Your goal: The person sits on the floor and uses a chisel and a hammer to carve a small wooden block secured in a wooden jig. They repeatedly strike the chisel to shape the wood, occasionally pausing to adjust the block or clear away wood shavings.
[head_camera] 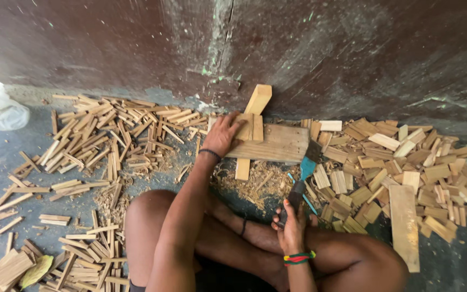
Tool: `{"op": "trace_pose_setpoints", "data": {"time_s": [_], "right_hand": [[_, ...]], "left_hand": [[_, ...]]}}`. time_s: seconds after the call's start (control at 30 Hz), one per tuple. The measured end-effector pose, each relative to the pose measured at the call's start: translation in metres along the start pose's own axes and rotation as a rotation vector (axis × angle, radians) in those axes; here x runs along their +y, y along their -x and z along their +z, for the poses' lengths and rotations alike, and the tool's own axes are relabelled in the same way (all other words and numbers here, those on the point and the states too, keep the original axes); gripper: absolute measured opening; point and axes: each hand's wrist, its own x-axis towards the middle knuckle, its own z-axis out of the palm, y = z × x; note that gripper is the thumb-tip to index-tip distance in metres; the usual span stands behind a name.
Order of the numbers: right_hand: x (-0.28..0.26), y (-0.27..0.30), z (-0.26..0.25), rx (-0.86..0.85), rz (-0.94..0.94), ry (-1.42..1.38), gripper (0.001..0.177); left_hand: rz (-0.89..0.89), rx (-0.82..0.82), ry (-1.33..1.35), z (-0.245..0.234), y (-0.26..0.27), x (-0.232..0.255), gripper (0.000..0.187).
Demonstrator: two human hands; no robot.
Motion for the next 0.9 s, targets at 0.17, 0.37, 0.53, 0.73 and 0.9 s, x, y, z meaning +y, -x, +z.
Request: {"op": "trace_pose_setpoints", "data": {"time_s": [0.17,0.37,0.53,0.73,0.9], "right_hand": [[-0.002,0.003,0.0,-0.03,-0.029,0.013,0.022],[-0.004,0.006,0.0,-0.004,-0.007,0.037,0.023],[-0.002,0.008,-0.003,-0.027,-0.017,0.022,0.024],[0.004,-0.001,-0.009,-0.023,-0.027,0.041,0.025],[0.01,-0.01,-0.016,-0.029,-0.035,0.034,0.025]], "left_hand": [[-0.027,0.017,0.069,-0.013,-0.005,0.005,0.077],[-0.028,0.016,0.095,-0.019,-0.005,0.024,0.094],[-0.101,-0.017,-0.004,-0.012,-0.007,0.026,0.082],[0.038,-0.004,-0.129,-0.001,-0.008,0.029,0.051],[0.135,0.17,-0.162,-0.019,0.0,0.027,0.025]]}}
